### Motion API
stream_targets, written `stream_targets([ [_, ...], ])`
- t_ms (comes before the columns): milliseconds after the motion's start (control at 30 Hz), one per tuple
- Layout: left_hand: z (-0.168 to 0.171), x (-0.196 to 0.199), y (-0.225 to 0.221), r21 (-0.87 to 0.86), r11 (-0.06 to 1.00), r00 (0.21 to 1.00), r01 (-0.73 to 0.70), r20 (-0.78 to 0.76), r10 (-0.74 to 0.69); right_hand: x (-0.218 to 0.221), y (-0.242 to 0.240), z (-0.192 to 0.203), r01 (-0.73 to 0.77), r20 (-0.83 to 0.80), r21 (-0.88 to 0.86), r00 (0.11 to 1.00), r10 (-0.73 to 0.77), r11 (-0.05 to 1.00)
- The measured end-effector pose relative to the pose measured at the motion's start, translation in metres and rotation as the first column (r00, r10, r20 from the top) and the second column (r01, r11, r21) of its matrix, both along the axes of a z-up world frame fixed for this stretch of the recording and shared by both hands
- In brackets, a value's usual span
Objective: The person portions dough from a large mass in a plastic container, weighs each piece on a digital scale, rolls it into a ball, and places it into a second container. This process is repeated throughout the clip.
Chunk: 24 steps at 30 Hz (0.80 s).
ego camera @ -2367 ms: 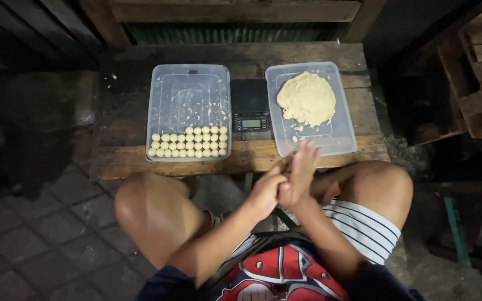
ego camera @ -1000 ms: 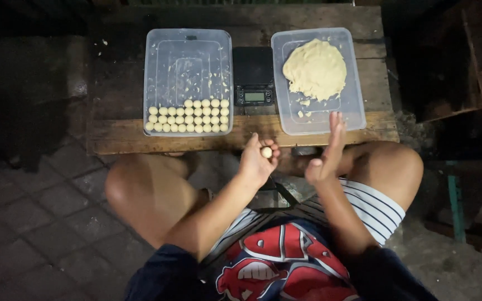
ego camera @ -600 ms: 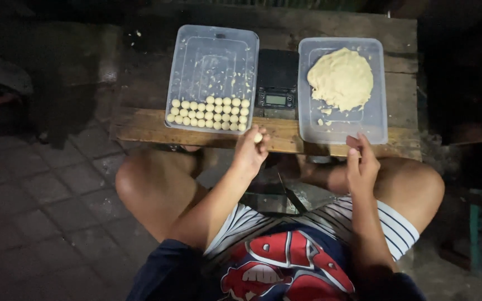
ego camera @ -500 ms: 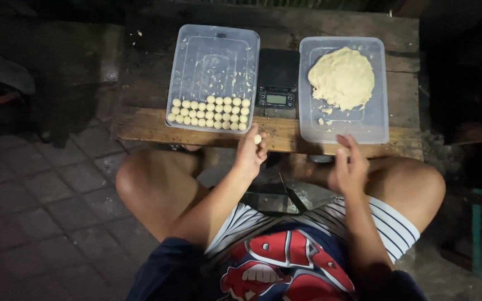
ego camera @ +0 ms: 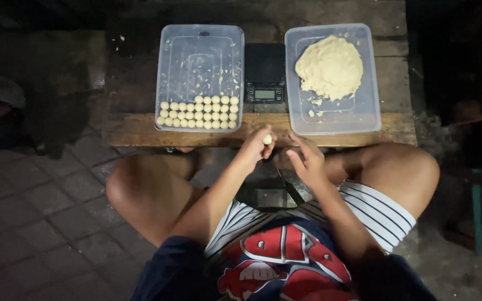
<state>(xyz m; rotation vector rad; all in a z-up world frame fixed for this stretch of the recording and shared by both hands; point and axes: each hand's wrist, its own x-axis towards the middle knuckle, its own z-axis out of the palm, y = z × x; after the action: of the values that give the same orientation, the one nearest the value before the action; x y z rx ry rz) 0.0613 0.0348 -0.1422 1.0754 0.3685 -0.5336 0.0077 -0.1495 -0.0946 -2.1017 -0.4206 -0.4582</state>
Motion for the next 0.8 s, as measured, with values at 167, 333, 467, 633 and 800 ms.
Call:
stream_targets([
  [167,-0.031,0.047,0.057,0.214,0.968,0.99,-0.129,0.079,0.115,0.006,-0.011,-0.019,-0.022,-0.09,0.053,0.996,0.027,0.998],
  [333,-0.018,0.112,0.181,0.794,0.566,0.94,-0.222,0.329,-0.093,0.007,-0.017,-0.01,-0.012,-0.138,0.046,0.99,0.018,0.999],
  [467,-0.078,0.136,0.242,0.931,0.221,0.936,-0.289,0.324,-0.139,0.006,-0.017,-0.012,0.011,-0.177,0.032,0.984,-0.005,0.999],
  [633,-0.055,0.144,0.24,0.977,0.153,0.955,-0.147,0.181,-0.235,0.007,-0.028,-0.029,0.018,-0.204,0.026,0.979,-0.012,1.0],
  [800,-0.034,0.136,0.224,0.997,-0.01,0.929,-0.074,0.065,-0.364,0.005,-0.032,-0.034,0.035,-0.236,0.033,0.971,-0.026,0.999],
])
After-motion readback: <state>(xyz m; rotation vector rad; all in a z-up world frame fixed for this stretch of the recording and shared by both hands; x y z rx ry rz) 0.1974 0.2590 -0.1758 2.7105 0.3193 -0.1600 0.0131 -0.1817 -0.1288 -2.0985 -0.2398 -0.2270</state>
